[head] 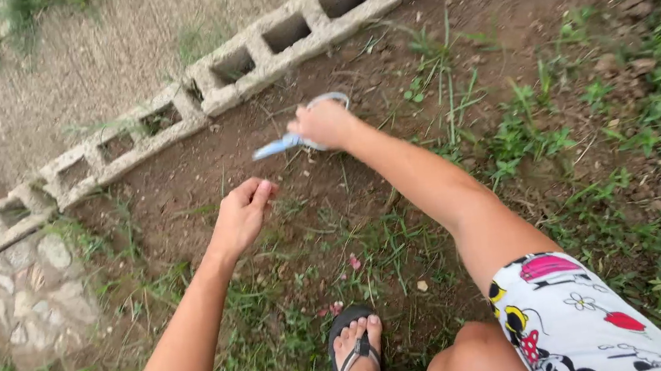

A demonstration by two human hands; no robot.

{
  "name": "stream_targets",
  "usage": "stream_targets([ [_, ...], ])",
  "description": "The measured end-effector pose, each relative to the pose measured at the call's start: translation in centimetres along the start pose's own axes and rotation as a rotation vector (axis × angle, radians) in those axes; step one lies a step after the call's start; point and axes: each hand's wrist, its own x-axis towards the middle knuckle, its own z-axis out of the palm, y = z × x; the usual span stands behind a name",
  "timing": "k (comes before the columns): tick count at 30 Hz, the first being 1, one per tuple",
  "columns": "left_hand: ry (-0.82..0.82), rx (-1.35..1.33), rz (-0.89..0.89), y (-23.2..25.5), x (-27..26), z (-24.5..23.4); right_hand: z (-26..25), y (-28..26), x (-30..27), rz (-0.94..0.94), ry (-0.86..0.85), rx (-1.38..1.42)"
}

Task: Trimming grass and weeds using a pair of scissors in a garden area.

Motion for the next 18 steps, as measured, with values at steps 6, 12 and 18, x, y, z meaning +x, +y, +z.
stream_targets([
  [6,-0.050,-0.040,0.034,0.8,-0.2,1.1,-3.9,8.4,-9.0,0.589,0.244,0.139],
  [12,-0.065,-0.026,0.032,0.7,-0.7,0.6,-8.0,16.0,-24.4,0.963,-0.067,0.268],
  [18,-0.079,0.063,0.013,3.6,-0.2,2.0,-4.9,17.0,-25.1,0.937,-0.203,0.168],
])
